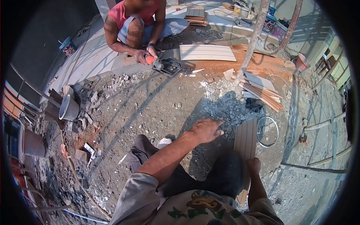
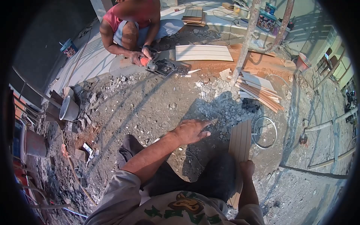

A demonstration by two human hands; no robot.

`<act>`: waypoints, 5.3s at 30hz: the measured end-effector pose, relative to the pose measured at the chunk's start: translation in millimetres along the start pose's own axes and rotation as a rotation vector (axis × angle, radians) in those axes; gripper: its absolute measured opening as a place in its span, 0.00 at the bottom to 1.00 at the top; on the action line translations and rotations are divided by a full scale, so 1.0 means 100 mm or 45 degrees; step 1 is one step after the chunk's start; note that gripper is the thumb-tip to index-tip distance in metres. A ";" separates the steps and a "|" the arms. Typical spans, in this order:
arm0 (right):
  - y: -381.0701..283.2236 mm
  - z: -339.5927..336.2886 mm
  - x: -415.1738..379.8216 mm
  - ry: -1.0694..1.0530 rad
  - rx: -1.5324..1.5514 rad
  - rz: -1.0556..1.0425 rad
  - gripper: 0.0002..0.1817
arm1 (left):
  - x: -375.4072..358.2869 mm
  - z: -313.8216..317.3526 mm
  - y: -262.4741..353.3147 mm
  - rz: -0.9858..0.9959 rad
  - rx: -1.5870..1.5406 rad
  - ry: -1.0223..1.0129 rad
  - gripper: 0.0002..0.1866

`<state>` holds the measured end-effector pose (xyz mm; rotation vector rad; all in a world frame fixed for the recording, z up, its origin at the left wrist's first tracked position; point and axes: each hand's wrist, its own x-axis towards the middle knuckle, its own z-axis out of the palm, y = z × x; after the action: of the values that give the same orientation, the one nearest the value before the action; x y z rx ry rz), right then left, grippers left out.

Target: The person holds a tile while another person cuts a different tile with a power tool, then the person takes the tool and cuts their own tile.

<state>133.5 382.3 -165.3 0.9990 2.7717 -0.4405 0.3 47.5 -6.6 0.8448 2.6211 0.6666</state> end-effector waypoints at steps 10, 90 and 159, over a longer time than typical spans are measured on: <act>0.00 0.00 0.01 -0.025 -0.007 0.048 0.20 | 0.01 0.02 -0.02 0.011 -0.031 0.008 0.28; -0.19 -0.12 -0.18 -0.068 0.071 0.024 0.19 | -0.19 -0.15 -0.16 -0.290 -0.753 0.329 0.18; -0.13 0.00 -0.12 -0.058 0.026 0.057 0.20 | -0.23 -0.19 -0.19 -0.192 -1.179 0.277 0.17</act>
<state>134.5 365.6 -159.9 1.0405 2.7043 -0.4800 1.4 13.6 3.5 0.2873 2.0924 1.7799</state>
